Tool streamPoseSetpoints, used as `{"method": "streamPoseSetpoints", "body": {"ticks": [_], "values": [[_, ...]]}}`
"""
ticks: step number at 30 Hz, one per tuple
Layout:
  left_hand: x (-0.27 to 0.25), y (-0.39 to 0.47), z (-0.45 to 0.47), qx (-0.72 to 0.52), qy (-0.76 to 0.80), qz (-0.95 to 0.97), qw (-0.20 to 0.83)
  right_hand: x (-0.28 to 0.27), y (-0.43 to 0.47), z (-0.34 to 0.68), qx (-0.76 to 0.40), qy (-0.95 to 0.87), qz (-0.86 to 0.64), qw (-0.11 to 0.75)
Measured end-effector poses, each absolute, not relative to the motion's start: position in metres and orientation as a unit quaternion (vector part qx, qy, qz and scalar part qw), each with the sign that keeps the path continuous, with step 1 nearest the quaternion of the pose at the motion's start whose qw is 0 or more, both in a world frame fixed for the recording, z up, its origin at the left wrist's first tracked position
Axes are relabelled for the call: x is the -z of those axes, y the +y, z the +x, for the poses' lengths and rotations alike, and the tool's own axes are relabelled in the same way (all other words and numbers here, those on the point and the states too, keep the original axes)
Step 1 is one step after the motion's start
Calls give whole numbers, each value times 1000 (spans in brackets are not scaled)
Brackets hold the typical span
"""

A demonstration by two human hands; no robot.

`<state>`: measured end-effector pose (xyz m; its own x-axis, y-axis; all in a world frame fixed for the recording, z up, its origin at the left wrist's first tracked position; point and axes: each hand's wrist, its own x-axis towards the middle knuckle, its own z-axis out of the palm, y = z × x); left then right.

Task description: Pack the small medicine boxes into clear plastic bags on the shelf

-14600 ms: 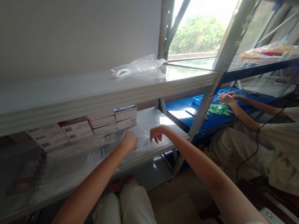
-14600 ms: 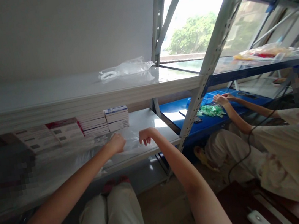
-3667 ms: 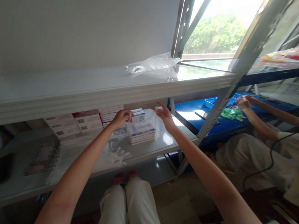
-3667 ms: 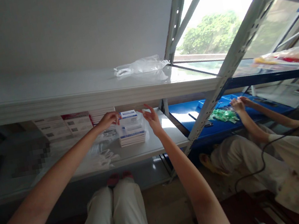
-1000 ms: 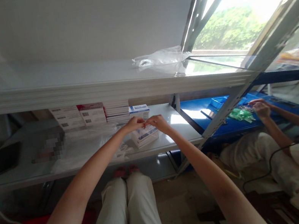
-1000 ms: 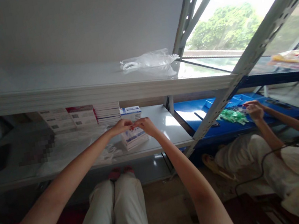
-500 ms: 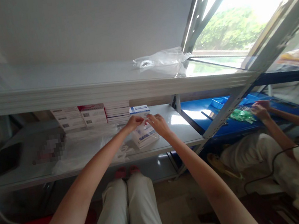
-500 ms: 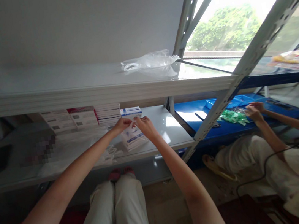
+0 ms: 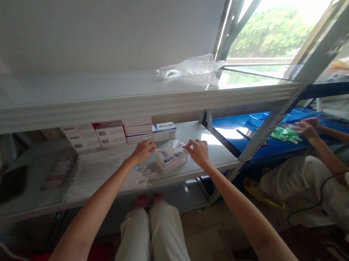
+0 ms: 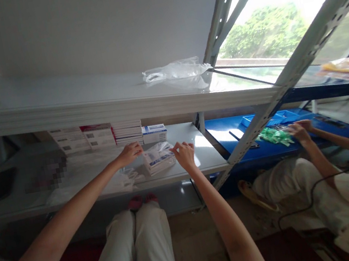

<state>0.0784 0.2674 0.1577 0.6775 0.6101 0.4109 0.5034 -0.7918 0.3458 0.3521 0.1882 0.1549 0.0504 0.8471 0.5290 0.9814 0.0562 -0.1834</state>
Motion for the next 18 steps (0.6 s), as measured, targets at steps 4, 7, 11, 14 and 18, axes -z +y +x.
{"method": "streamPoseSetpoints", "body": {"ticks": [4,7,11,14,18], "values": [[-144,264,67,-238,323,911,95,-142,182,355,71,-656,-719,217],[-144,265,69,-238,323,910,105,-142,184,358,23,-647,-733,208],[-148,265,72,-235,333,902,140,-144,188,365,-32,-652,-717,243],[-151,259,74,-243,346,884,197,-144,191,370,-61,-656,-696,284],[-159,247,76,-253,355,874,215,-143,202,374,-85,-661,-669,330]]}}
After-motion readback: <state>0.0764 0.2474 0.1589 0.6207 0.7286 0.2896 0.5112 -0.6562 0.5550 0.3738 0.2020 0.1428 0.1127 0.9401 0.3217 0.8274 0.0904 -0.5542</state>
